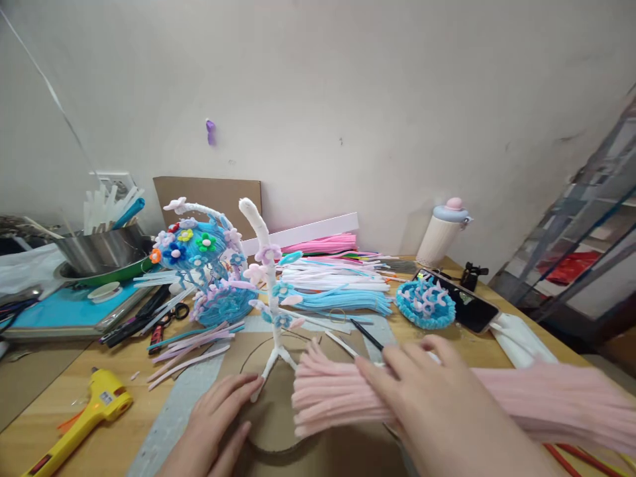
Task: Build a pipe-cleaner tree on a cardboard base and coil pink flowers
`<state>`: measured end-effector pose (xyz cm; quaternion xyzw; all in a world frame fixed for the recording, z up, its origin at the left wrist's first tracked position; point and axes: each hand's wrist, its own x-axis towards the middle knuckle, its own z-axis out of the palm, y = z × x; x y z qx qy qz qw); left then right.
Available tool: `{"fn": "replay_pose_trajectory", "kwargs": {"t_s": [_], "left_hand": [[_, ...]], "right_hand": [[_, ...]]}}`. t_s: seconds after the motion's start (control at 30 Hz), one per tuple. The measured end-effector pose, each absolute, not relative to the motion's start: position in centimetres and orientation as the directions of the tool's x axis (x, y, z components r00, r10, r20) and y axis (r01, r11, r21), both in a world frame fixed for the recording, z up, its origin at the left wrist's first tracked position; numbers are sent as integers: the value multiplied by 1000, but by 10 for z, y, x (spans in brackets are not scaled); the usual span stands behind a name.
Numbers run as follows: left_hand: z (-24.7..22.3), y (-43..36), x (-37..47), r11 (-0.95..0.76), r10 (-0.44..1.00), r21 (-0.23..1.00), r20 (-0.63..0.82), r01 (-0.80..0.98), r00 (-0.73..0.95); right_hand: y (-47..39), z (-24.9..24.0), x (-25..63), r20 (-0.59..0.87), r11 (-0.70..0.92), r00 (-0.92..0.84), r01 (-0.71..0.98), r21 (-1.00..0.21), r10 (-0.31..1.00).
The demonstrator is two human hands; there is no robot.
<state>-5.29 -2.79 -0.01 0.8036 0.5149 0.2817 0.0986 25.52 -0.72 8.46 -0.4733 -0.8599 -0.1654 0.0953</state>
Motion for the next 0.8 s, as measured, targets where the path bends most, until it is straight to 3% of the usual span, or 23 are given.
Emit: {"fn": "replay_pose_trajectory", "kwargs": {"t_s": [0.1, 0.3, 0.43, 0.57, 0.67, 0.8], "left_hand": [[7, -27, -55, -398, 908, 466, 322, 790, 268], [13, -27, -54, -360, 926, 472, 287, 805, 246], [17, -29, -49, -450, 892, 466, 277, 762, 358], [16, -28, -47, -534, 845, 442, 308, 721, 437], [13, -28, -47, -518, 855, 451, 294, 726, 428], [11, -27, -46, -453, 891, 503, 232, 736, 390]], "right_hand": [[-10, 57, 236, 207, 631, -637, 769, 104, 743], [-14, 32, 203, 97, 630, -623, 772, -81, 776], [-15, 26, 199, 47, 627, -625, 773, -101, 779], [-15, 17, 193, 154, 738, -722, 669, -91, 674], [-15, 11, 188, 226, 777, -749, 627, -62, 622], [-14, 14, 187, 130, 767, -756, 633, -105, 641]]}}
